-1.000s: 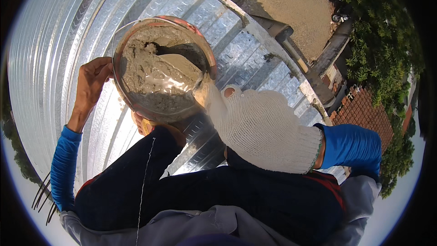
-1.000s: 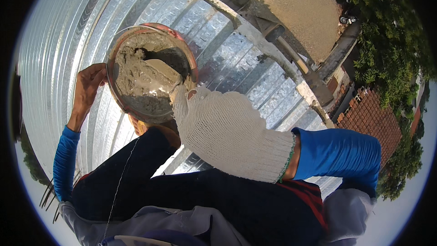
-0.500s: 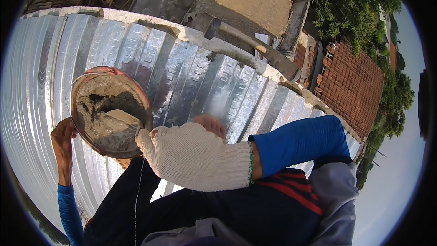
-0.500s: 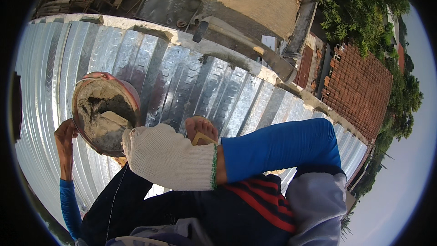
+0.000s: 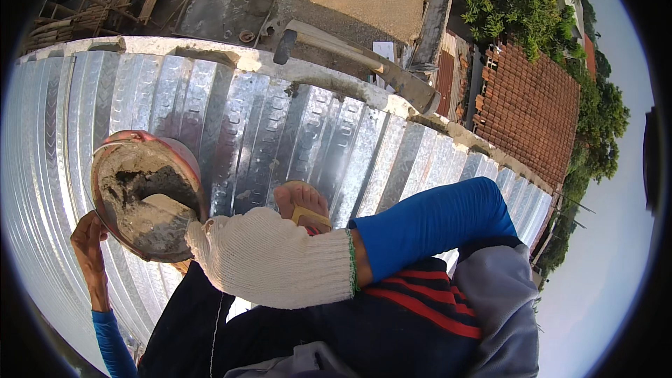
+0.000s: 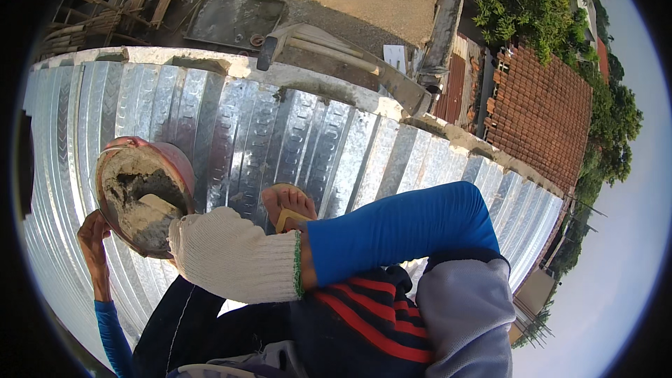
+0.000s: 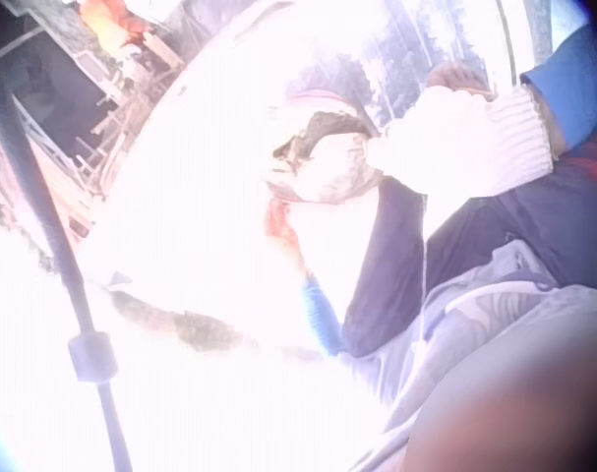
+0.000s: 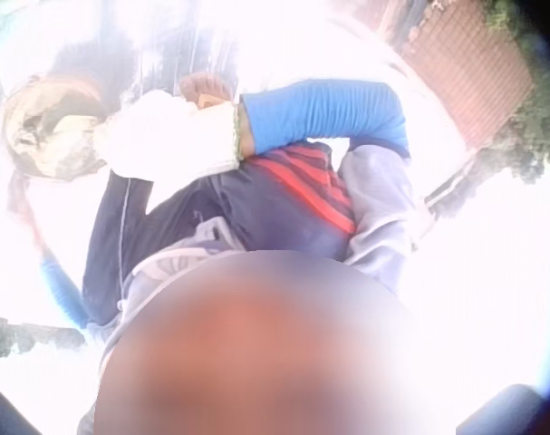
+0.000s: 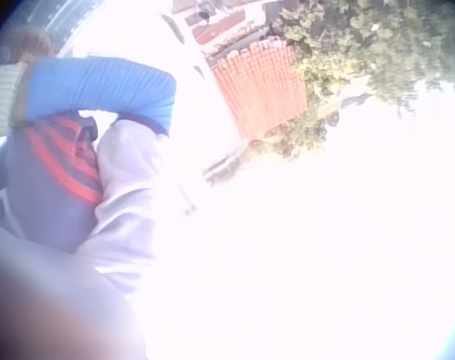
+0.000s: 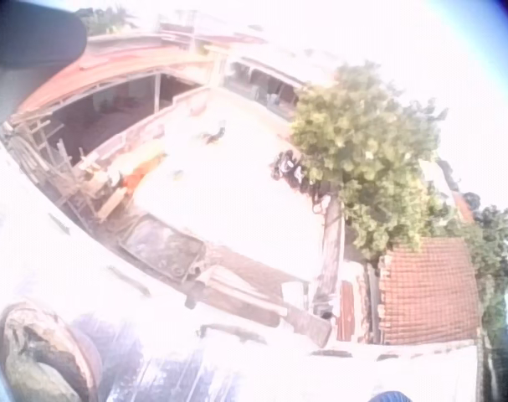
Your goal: The person scoops cement from a bucket with a trowel and applies it to the seams of a corrugated metal roof. The person repeatedly spreads and smooths the cement along the roof ridges while another worker is visible nearby.
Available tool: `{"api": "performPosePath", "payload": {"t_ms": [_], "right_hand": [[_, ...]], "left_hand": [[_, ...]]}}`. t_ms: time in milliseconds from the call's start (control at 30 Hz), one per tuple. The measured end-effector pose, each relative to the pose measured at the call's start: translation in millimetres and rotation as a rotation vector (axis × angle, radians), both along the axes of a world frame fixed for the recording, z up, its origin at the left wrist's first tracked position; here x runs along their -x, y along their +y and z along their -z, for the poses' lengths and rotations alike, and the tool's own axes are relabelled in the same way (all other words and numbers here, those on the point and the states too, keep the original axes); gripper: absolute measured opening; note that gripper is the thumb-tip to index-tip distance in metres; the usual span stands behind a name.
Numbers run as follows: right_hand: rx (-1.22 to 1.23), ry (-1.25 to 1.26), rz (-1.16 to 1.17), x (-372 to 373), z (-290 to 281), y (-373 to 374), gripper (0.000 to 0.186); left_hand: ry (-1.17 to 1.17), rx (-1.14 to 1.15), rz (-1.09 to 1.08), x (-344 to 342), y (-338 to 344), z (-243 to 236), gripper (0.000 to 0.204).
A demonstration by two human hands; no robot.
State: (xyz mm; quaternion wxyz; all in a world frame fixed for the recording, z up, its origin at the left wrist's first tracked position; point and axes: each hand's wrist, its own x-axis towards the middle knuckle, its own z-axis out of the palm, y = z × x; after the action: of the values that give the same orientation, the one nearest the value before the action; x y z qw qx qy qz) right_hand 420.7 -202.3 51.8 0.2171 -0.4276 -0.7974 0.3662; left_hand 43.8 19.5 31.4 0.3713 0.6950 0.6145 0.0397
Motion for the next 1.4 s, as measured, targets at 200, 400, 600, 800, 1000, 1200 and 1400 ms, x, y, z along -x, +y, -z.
{"api": "performPosePath", "payload": {"t_ms": [200,400,600,800,1000,1200,1400], "right_hand": [[-0.078,-0.088,-0.015,-19.6,-1.2,-3.0,0.061],[0.261,-0.160,0.046,-35.6,-40.1,24.1,0.054],[0.250,-0.255,0.025,-30.6,-53.4,34.8,0.056],[0.349,-0.340,0.014,-27.3,-59.7,36.0,0.048],[0.210,-0.408,-0.044,-26.0,-58.2,33.1,0.058],[0.275,-0.269,0.031,-37.0,-48.4,41.9,0.060],[0.312,-0.111,0.104,-56.0,-40.1,45.8,0.062]], "left_hand": [[-0.051,0.065,-0.043,-13.3,0.3,-10.6,0.035],[-0.049,0.075,-0.054,-21.7,-1.0,-14.4,0.032],[-0.015,0.017,-0.027,-27.5,-4.8,-18.8,0.027],[-0.008,0.008,-0.006,-26.3,-4.5,-18.3,0.030],[0.013,-0.014,-0.002,-26.7,-4.7,-17.1,0.032],[0.037,0.007,0.001,-28.5,-4.5,-21.7,0.031],[-0.024,0.017,-0.018,-23.8,-3.6,-16.4,0.028]]}}
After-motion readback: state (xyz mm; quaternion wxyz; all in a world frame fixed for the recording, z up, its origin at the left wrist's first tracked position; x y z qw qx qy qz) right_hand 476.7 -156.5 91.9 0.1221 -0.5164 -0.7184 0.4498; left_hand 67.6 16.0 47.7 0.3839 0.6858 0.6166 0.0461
